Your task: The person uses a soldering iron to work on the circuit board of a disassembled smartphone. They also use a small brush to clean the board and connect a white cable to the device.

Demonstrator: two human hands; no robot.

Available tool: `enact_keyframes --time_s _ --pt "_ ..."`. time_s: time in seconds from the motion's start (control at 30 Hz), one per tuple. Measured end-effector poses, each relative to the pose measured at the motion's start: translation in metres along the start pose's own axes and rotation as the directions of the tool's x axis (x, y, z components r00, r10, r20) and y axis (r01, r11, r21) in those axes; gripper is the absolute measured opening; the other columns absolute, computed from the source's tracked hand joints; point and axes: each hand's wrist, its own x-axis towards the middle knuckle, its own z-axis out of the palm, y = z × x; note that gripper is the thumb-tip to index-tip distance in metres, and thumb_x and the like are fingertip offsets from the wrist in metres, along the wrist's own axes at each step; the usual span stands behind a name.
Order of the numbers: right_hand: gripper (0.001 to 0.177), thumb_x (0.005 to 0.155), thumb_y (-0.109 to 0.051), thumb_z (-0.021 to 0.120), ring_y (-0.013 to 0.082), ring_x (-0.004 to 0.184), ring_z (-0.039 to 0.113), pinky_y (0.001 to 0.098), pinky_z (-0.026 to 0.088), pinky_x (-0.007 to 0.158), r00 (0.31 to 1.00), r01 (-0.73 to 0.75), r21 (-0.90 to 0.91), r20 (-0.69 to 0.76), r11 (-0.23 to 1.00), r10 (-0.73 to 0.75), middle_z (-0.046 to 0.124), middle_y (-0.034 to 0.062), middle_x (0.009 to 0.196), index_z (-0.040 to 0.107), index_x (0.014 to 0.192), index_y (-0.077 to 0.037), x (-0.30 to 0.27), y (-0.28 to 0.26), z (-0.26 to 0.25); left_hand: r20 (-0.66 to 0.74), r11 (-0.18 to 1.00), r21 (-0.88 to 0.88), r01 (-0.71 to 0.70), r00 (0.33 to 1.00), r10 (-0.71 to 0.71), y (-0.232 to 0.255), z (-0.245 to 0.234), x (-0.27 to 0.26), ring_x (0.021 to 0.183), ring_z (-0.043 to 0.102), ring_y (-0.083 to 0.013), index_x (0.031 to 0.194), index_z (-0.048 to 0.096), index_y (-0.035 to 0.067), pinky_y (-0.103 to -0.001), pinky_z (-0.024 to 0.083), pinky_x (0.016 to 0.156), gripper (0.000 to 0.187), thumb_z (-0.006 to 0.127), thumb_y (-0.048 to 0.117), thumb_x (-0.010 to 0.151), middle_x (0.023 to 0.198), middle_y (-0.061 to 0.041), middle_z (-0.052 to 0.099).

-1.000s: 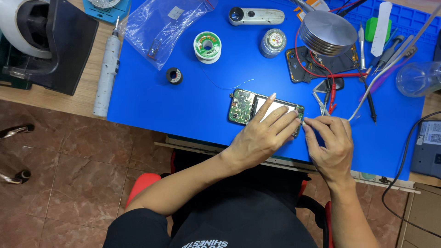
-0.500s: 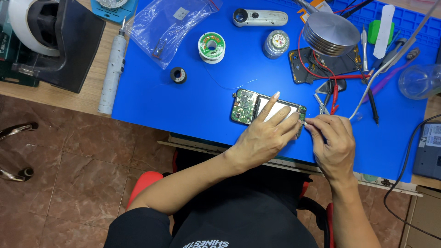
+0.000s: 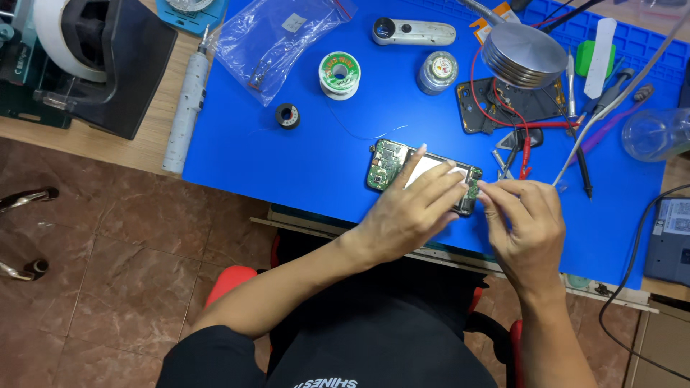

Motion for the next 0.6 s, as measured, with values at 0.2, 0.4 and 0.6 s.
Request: enact_keyframes --time_s 0.2,0.4,0.6 --pt "0.013 0.098 -0.004 0.076 0.0365 0.096 0.068 0.0482 0.053 0.082 0.964 0.244 0.14 0.068 0.96 -0.255 0.071 0.0106 0.107 0.075 0.11 -0.008 0.046 -0.021 0.043 -0.036 0.989 -0.072 0.129 0.991 -0.132 -0.074 -0.073 -0.009 0.155 0.035 -0.0352 0.151 0.05 0.006 -0.063 0.001 0.131 0.082 0.085 0.049 0.091 0.155 -0.015 0.052" --pt "0.012 0.103 -0.015 0.07 0.0332 0.095 0.064 0.0444 0.054 0.08 0.925 0.333 0.084 0.162 0.939 -0.343 0.064 0.0096 0.104 0.072 0.113 -0.011 0.064 -0.023 0.056 -0.047 0.984 0.011 0.175 0.984 -0.175 -0.086 -0.095 -0.022 0.152 0.038 -0.0386 0.128 0.065 0.004 -0.067 0.006 0.128 0.065 0.083 0.053 0.09 0.148 -0.016 0.056" --pt "0.011 0.104 -0.008 0.066 0.0311 0.095 0.061 0.0432 0.054 0.081 0.92 0.323 0.001 0.236 0.946 -0.314 0.062 0.009 0.104 0.072 0.113 -0.01 0.064 -0.027 0.058 -0.101 0.98 0.139 0.145 0.986 -0.132 -0.102 -0.077 -0.028 0.129 0.052 -0.0348 0.108 0.075 0.006 -0.062 0.027 0.124 0.013 0.068 0.005 0.097 0.123 -0.011 0.058"
